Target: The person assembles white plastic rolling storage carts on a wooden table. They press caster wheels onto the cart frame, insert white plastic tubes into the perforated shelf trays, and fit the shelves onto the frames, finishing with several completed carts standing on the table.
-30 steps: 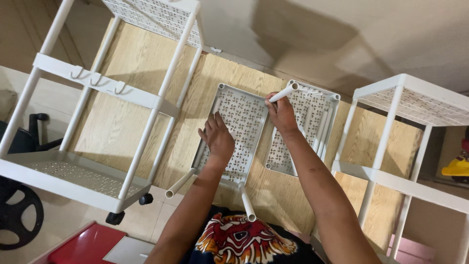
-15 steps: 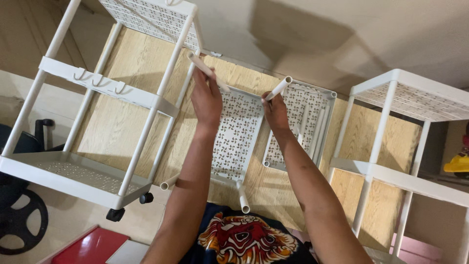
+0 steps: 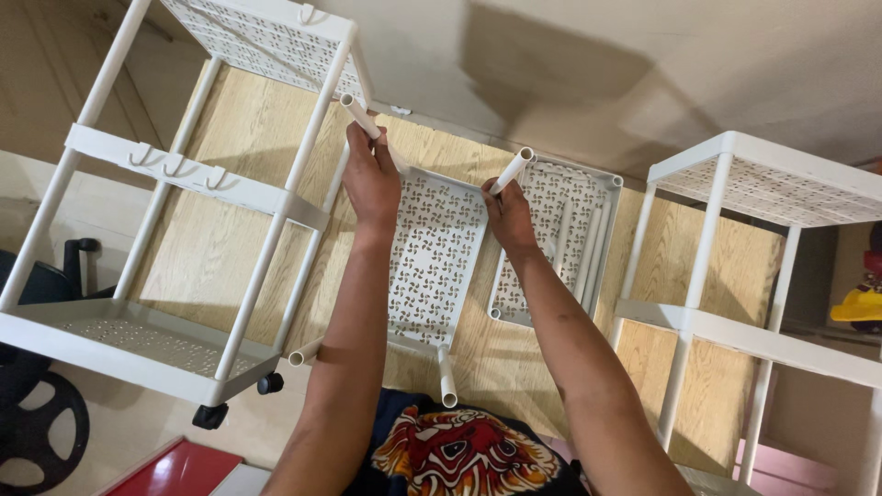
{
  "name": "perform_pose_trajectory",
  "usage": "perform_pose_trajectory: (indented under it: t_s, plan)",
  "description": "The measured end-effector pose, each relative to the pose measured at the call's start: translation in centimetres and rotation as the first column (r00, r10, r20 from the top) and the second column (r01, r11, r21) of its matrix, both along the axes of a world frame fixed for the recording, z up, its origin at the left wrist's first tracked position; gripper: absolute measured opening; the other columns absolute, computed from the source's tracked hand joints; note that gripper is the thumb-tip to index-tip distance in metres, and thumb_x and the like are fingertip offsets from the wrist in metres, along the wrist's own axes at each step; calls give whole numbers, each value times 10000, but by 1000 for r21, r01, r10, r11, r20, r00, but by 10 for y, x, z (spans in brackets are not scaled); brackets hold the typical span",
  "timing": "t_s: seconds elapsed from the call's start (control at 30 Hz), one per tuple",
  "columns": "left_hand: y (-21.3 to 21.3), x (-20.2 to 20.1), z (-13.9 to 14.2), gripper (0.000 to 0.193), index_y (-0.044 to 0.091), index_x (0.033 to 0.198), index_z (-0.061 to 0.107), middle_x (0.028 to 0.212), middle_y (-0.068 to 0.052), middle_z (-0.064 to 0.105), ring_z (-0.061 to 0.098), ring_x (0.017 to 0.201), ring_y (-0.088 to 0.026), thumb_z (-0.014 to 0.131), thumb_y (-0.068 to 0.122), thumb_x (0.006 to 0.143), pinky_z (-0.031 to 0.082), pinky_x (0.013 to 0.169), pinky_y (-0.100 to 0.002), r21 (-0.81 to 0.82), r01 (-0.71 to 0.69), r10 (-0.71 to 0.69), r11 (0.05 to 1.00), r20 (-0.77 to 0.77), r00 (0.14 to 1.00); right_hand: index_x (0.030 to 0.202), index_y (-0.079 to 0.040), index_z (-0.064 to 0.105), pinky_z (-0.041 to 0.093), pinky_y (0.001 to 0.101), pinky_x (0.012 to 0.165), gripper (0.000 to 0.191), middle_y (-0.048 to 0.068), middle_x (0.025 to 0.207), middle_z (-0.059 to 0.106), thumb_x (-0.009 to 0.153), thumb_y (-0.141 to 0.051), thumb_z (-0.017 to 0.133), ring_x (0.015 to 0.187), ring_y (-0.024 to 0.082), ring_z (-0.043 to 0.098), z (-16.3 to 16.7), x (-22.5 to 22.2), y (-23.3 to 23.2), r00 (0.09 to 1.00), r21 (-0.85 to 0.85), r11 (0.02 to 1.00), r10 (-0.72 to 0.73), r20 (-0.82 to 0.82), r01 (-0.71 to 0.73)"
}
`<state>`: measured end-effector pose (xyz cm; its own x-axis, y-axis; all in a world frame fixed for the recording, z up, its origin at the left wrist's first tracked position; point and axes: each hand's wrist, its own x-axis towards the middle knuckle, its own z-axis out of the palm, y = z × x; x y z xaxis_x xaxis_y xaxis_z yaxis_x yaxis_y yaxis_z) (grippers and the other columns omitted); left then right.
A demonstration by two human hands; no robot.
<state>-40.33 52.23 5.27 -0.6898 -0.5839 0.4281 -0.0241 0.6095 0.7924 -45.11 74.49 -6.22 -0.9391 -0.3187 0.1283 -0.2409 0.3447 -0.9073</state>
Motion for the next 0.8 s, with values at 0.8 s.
perform_pose_trajectory:
  t_s: [0.8]
  plan:
    - [23, 4, -7, 162, 66, 1131, 640, 1090, -84, 773, 757, 979, -240, 696, 113, 987, 540, 719, -348, 94, -30, 21, 995, 96, 995, 1085, -23, 622, 565, 329, 827, 113, 128, 1043, 630, 980, -31, 664, 925, 210, 674, 4, -6, 3, 999, 27, 999, 24, 31, -25]
